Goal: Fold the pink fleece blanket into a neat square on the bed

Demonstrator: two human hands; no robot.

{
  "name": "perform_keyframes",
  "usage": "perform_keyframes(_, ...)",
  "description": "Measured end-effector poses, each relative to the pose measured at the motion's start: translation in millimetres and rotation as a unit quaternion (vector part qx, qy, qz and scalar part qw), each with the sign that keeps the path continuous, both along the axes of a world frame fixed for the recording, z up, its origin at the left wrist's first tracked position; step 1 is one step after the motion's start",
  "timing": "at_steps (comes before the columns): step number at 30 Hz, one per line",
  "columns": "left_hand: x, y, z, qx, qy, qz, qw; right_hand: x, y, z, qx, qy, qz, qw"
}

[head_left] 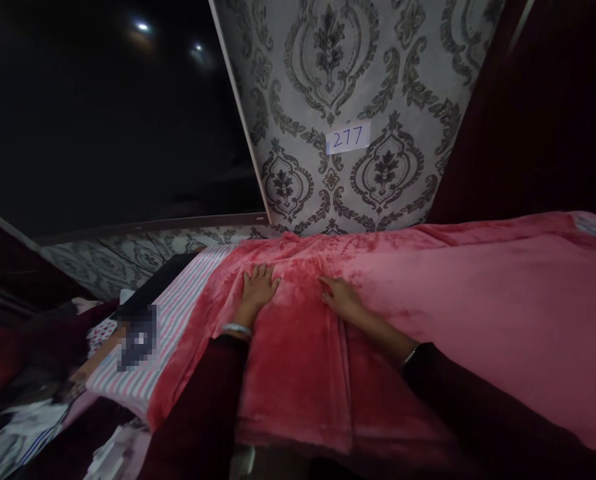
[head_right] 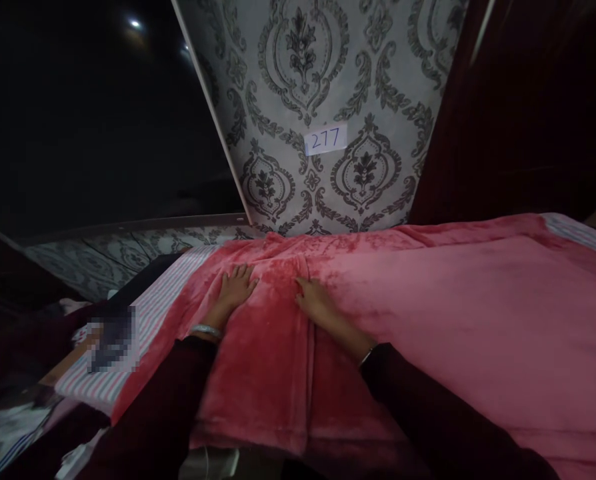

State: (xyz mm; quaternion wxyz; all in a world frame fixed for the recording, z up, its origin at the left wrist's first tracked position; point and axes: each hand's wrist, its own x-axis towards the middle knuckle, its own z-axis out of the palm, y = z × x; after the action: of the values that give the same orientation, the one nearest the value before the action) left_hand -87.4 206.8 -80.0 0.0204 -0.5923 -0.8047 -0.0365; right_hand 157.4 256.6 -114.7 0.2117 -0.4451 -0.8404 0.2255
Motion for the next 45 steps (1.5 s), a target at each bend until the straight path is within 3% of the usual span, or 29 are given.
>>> perform_keyframes(4, 0.5, -2.2, -15.3, 0.018, 0.01, 0.006, 1.0, -20.8, -4.1, 26.2, 0.124, -0.002, 0.028, 0.992)
perform_keyframes(7, -1.3, -2.4, -15.5, 0.015, 0.018, 0.003, 1.0, -50.5, 2.9, 38.4, 0.123, -0.016, 0.065, 0.99)
perform_keyframes(9, -1.5, -1.6, -14.2, 0.007, 0.016, 0.003, 1.0, -63.6, 12.3, 34.5, 0.106, -0.05, 0.069, 0.991)
perform_keyframes(13, -1.7, 1.2, -15.8, 0.002, 0.004, 0.012, 1.0, -64.4, 30.8, 7.0, 0.069, -0.116, 0.026, 0.991)
perform_keyframes(16, -3.1, 2.8, -18.4, 0.019, 0.002, 0.062, 0.998, -59.3, 36.6, -7.1, 0.073, -0.125, 0.01, 0.989)
perform_keyframes(19, -4.3, 2.5, -18.5, 0.04, 0.019, 0.119, 0.992, -59.5, 36.7, -8.2, 0.073, -0.141, 0.006, 0.987)
perform_keyframes(22, -3.8, 1.7, -15.5, 0.029, 0.021, 0.133, 0.991, -59.9, 37.2, -3.7, 0.067, -0.163, 0.007, 0.984)
perform_keyframes(29, 1.6, 0.2, -11.6, 0.021, 0.006, 0.134, 0.991, -22.9, 34.3, 7.2, 0.017, -0.215, 0.061, 0.974)
perform_keyframes(32, 0.9, -0.6, -7.8, 0.021, -0.008, 0.126, 0.992, 7.3, 12.5, 11.9, 0.007, -0.213, 0.071, 0.975)
perform_keyframes(35, 1.0, -1.8, 5.3, -0.002, -0.04, 0.121, 0.992, 30.7, -23.1, 16.2, 0.057, -0.186, 0.1, 0.976)
perform_keyframes(38, 12.8, -9.6, 22.3, -0.024, -0.042, 0.078, 0.996, 41.1, -59.6, 19.7, 0.096, -0.162, 0.164, 0.968)
perform_keyframes(40, 30.3, -22.2, 27.3, -0.029, -0.03, 0.004, 0.999, 43.8, -78.0, 19.6, 0.1, -0.151, 0.197, 0.964)
perform_keyframes(43, 63.1, -51.8, 15.5, -0.031, -0.014, -0.112, 0.993, 48.7, -94.2, 13.4, 0.063, -0.166, 0.206, 0.962)
perform_keyframes(45, 81.2, -72.0, -1.9, -0.033, 0.003, -0.144, 0.989, 54.4, -99.2, 6.1, 0.046, -0.178, 0.2, 0.962)
